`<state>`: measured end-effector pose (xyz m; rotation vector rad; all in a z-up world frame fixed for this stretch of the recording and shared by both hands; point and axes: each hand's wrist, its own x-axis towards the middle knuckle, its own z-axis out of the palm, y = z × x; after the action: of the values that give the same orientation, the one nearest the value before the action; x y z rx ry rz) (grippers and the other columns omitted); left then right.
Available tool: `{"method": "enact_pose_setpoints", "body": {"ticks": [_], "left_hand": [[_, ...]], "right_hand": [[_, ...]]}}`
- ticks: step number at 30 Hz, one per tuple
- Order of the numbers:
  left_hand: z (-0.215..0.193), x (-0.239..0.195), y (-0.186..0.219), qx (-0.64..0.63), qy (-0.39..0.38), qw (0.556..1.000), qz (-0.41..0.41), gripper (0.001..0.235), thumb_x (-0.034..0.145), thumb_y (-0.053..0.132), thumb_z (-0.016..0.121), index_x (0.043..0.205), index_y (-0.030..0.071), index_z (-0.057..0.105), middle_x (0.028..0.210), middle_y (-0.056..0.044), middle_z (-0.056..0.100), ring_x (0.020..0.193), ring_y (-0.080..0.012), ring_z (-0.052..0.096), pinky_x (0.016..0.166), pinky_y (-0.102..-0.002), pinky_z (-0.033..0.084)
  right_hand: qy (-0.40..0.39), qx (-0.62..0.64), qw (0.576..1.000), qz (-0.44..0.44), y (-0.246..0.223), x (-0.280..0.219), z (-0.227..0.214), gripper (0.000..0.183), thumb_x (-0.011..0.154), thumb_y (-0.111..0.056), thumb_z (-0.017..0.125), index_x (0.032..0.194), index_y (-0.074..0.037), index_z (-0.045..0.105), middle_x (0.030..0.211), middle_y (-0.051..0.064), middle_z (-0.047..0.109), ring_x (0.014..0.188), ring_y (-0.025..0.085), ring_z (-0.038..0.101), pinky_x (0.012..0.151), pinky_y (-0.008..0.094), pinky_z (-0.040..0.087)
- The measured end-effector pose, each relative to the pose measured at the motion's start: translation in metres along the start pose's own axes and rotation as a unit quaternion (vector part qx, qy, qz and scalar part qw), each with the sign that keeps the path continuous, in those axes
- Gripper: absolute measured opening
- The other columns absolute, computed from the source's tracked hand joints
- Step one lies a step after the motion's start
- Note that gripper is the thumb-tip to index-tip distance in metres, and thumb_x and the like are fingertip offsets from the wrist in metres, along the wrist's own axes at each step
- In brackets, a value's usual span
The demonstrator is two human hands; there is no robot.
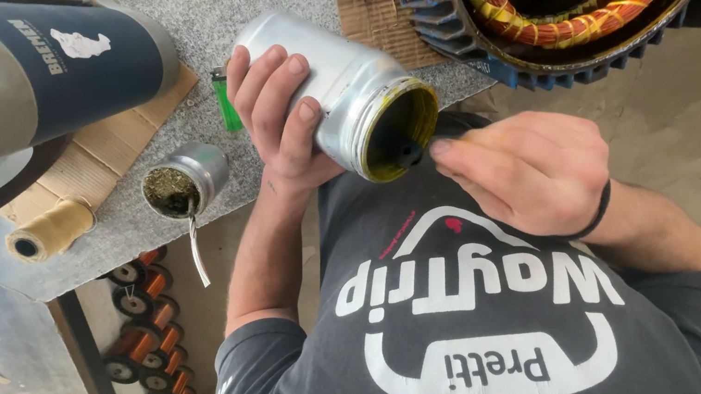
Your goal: Apply insulating varnish to the copper windings of an electric motor stator using a brush.
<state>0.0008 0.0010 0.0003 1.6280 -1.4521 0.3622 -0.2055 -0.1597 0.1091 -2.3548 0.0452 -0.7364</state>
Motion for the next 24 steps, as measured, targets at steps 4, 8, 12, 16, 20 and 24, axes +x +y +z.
{"method": "enact_pose_setpoints", "body": {"ticks": [4, 8, 12, 16, 20, 24], "left_hand": [[-0.003, -0.001, 0.000, -0.002, -0.012, 1.000, 0.006, 0.081, 0.093, 0.041, 0.086, 0.151, 0.021, 0.034, 0.140, -0.012, 0.052, 0.129, -0.0348, 0.054, 0.118, -0.062, 0.036], [-0.001, -0.003, 0.002, 0.004, -0.019, 1.000, 0.007, 0.086, 0.094, 0.039, 0.089, 0.154, 0.023, 0.030, 0.141, -0.011, 0.050, 0.131, -0.0328, 0.052, 0.120, -0.062, 0.035], [0.001, -0.007, 0.001, 0.002, -0.016, 1.000, 0.011, 0.089, 0.094, 0.038, 0.091, 0.156, 0.024, 0.029, 0.139, -0.010, 0.050, 0.131, -0.0318, 0.052, 0.119, -0.062, 0.035], [0.003, -0.004, 0.004, 0.005, -0.018, 1.000, 0.007, 0.090, 0.093, 0.037, 0.090, 0.157, 0.023, 0.028, 0.140, -0.011, 0.050, 0.131, -0.0324, 0.053, 0.120, -0.062, 0.036], [0.007, 0.001, 0.007, 0.017, -0.017, 1.000, -0.004, 0.091, 0.094, 0.040, 0.090, 0.157, 0.020, 0.028, 0.141, -0.012, 0.049, 0.132, -0.0336, 0.053, 0.120, -0.061, 0.038], [0.014, 0.008, 0.009, 0.021, -0.001, 1.000, -0.019, 0.091, 0.095, 0.040, 0.091, 0.157, 0.019, 0.028, 0.142, -0.013, 0.049, 0.132, -0.0334, 0.053, 0.120, -0.060, 0.039]], "right_hand": [[-0.021, -0.005, 0.999, 0.030, -0.001, 0.008, -0.001, 0.028, 0.084, -0.008, 0.088, 0.106, -0.001, 0.072, 0.078, 0.008, 0.068, 0.065, 0.025, 0.066, 0.058, 0.036, 0.052], [-0.083, -0.029, 0.996, 0.020, -0.003, 0.018, -0.008, 0.035, 0.085, -0.026, 0.091, 0.109, -0.005, 0.077, 0.065, 0.001, 0.057, 0.052, 0.020, 0.053, 0.049, 0.035, 0.040], [-0.127, -0.061, 0.989, 0.046, -0.002, 0.018, -0.005, 0.031, 0.086, -0.026, 0.087, 0.111, -0.009, 0.078, 0.065, 0.000, 0.053, 0.055, 0.020, 0.053, 0.052, 0.035, 0.040], [-0.083, -0.058, 0.995, -0.023, 0.008, 0.001, -0.003, 0.032, 0.093, -0.021, 0.086, 0.116, -0.003, 0.074, 0.076, 0.000, 0.062, 0.063, 0.018, 0.062, 0.055, 0.032, 0.044], [-0.001, 0.079, 0.996, -0.048, 0.019, -0.033, 0.004, 0.031, 0.097, -0.017, 0.075, 0.117, 0.002, 0.060, 0.092, 0.009, 0.076, 0.070, 0.021, 0.071, 0.060, 0.032, 0.054], [0.053, 0.315, 0.943, 0.096, 0.018, -0.049, 0.013, 0.032, 0.115, -0.030, 0.057, 0.132, -0.003, 0.052, 0.109, 0.014, 0.074, 0.087, 0.019, 0.079, 0.073, 0.030, 0.066]]}}
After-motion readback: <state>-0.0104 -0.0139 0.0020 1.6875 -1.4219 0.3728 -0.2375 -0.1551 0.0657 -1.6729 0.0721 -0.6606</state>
